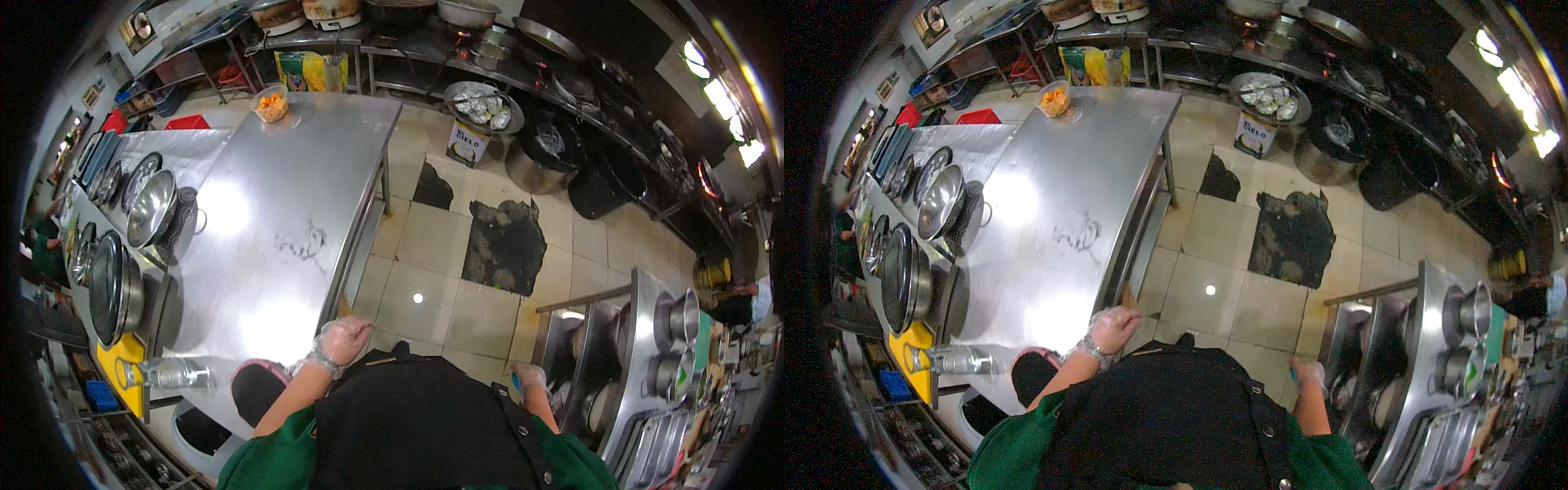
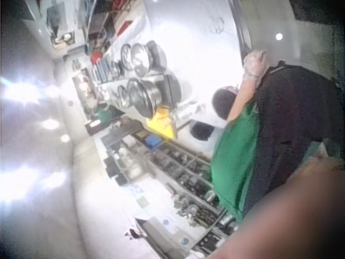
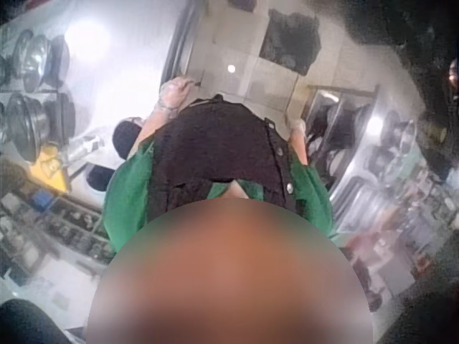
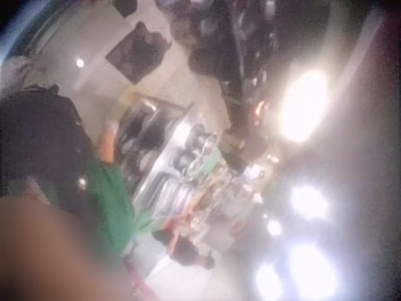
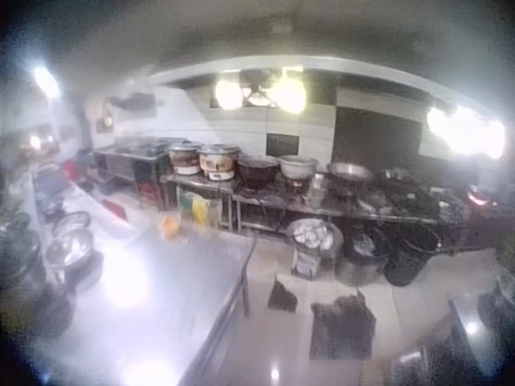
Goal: The person assembles a dish on a banana leaf by placing a hard-boiled egg, scooping a meat curry, adding sliced fried items, and topping with rice. The person then folds the banana leaf into a parcel and wraps it in paper.
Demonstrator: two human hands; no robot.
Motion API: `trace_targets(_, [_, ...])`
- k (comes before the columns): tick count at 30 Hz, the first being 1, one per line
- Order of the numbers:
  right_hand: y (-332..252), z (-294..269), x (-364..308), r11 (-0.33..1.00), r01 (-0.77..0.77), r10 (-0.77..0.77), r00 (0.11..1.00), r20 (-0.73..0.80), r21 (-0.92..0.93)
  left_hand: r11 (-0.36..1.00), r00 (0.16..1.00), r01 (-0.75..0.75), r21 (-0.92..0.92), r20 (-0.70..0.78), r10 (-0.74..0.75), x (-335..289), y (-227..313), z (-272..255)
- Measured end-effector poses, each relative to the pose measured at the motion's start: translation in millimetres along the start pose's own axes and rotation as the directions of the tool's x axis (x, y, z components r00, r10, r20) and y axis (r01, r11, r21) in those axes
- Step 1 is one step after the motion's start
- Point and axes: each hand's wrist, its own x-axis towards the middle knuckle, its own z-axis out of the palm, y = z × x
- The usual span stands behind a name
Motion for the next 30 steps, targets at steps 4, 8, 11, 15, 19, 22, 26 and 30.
trace_targets(4, [28.0,-35.4,86.4,0.98,0.163,-0.161,0.987,0.022,-0.115,0.992,0.991,-0.117,-0.04,-0.07,0.114,142.8,1.2,-3.1])
trace_targets(8, [-28.4,-121.4,137.4,0.98,-0.168,0.161,0.985,0.068,0.111,0.988,0.987,-0.153,-0.014,-0.051,0.152,254.3,-11.7,0.9])
trace_targets(11, [-77.6,-193.0,188.3,0.991,-0.105,0.101,0.994,0.049,0.08,0.997,0.998,-0.066,0.042,0.022,0.065,322.7,-23.2,3.1])
trace_targets(15, [-212.5,-331.5,244.7,0.982,0.187,-0.188,0.982,-0.008,-0.016,0.986,0.986,0.168,-0.004,-0.005,-0.168,372.2,-43.8,-7.4])
trace_targets(19, [-383.0,-464.1,312.5,0.903,0.368,-0.399,0.91,-0.113,-0.224,0.951,0.947,0.302,0.068,-0.136,-0.292,408.9,-52.8,-33.7])
trace_targets(22, [-528.6,-562.4,304.9,0.799,0.582,-0.599,0.794,-0.108,-0.153,0.84,0.783,0.543,-0.002,-0.361,-0.507,421.1,-63.0,-37.7])
trace_targets(26, [-656.8,-611.9,354.7,0.749,0.628,-0.66,0.731,-0.171,-0.21,0.817,0.617,0.577,-0.013,-0.648,-0.446,463.5,-110.1,-54.1])
trace_targets(30, [-738.5,-648.3,384.1,0.745,0.624,-0.666,0.719,-0.2,-0.237,0.797,0.494,0.594,-0.108,-0.734,-0.467,541.6,-171.8,-90.2])
